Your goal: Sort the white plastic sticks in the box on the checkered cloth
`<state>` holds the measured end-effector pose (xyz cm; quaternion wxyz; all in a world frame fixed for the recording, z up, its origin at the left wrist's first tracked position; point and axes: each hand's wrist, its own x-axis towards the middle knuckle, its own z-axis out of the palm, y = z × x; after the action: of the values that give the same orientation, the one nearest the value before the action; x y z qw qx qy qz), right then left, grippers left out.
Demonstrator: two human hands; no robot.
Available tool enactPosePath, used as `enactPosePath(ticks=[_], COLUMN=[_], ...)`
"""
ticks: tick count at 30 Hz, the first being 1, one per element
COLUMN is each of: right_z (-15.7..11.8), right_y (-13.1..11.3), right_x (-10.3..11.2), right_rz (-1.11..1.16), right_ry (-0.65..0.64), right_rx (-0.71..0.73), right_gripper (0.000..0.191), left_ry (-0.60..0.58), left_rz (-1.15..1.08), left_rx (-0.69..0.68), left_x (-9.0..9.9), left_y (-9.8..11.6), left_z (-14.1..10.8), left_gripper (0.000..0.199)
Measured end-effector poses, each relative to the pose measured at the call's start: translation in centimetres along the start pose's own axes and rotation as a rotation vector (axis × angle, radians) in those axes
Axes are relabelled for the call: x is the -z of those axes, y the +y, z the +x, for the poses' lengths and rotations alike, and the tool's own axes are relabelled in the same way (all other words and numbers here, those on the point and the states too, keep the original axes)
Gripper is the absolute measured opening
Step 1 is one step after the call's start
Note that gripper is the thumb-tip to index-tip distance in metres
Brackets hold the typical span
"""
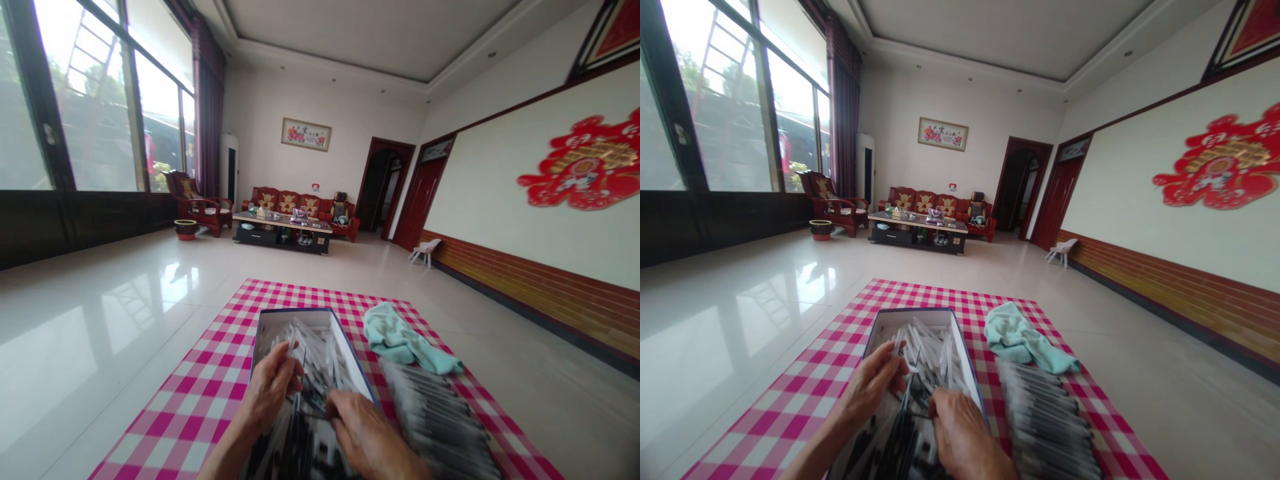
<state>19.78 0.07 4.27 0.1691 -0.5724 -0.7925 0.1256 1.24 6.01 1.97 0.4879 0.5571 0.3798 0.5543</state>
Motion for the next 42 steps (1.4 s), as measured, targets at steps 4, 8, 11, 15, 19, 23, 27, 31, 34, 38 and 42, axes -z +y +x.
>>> enactPosePath(ticks=[4, 8, 11, 15, 19, 23, 27, 31, 34, 38, 42], right_z=[0.9, 1.5, 1.7, 2.0, 2.0, 1.7, 1.7, 1.6, 1.6, 1.8, 2.4], right_y=[0.7, 0.5, 0.4, 0.6, 1.2, 1.6, 1.2, 0.5, 0.5, 0.9, 0.8], right_x=[1.9, 2.8, 3.0, 3.1, 3.0, 2.8, 2.9, 3.1, 3.4, 3.4, 2.5], right_rz=[0.178, 0.564, 0.884, 0.984, 1.025, 1.050, 1.036, 0.990, 0.971, 0.933, 0.929], right_ry=[0.027, 0.069, 0.105, 0.433, 0.613, 0.609, 0.576, 0.544, 0.500, 0.486, 0.536], right_rx=[-0.015, -0.085, -0.109, -0.117, -0.132, -0.124, -0.104, -0.100, -0.113, -0.114, -0.125], right_gripper=[0.022, 0.018, 0.031, 0.032, 0.030, 0.028, 0.028, 0.027, 0.028, 0.027, 0.030], left_ry=[0.027, 0.014, -0.019, -0.105, -0.133, -0.142, -0.160, -0.169, -0.177, -0.268, -0.337], left_rz=[-0.092, -0.094, -0.062, 0.125, 0.399, 0.553, 0.611, 0.666, 0.708, 0.726, 0.700], left_rx=[0.023, 0.041, 0.035, -0.063, -0.167, -0.198, -0.201, -0.211, -0.244, -0.339, -0.325], left_x=[0.0, 0.0, 0.2, 0.4, 0.5, 0.4, 0.3, 0.3, 0.2, -0.1, -0.3], left_y=[0.3, -0.1, -0.8, -1.4, -1.0, -0.7, -0.7, -0.7, -0.5, 0.2, 1.0], left_z=[0.3, 0.4, 0.4, 0.3, -0.1, -0.3, -0.4, -0.5, -0.7, -1.0, -1.4], left_gripper=[0.046, 0.045, 0.042, 0.031, 0.024, 0.027, 0.028, 0.029, 0.028, 0.027, 0.025])
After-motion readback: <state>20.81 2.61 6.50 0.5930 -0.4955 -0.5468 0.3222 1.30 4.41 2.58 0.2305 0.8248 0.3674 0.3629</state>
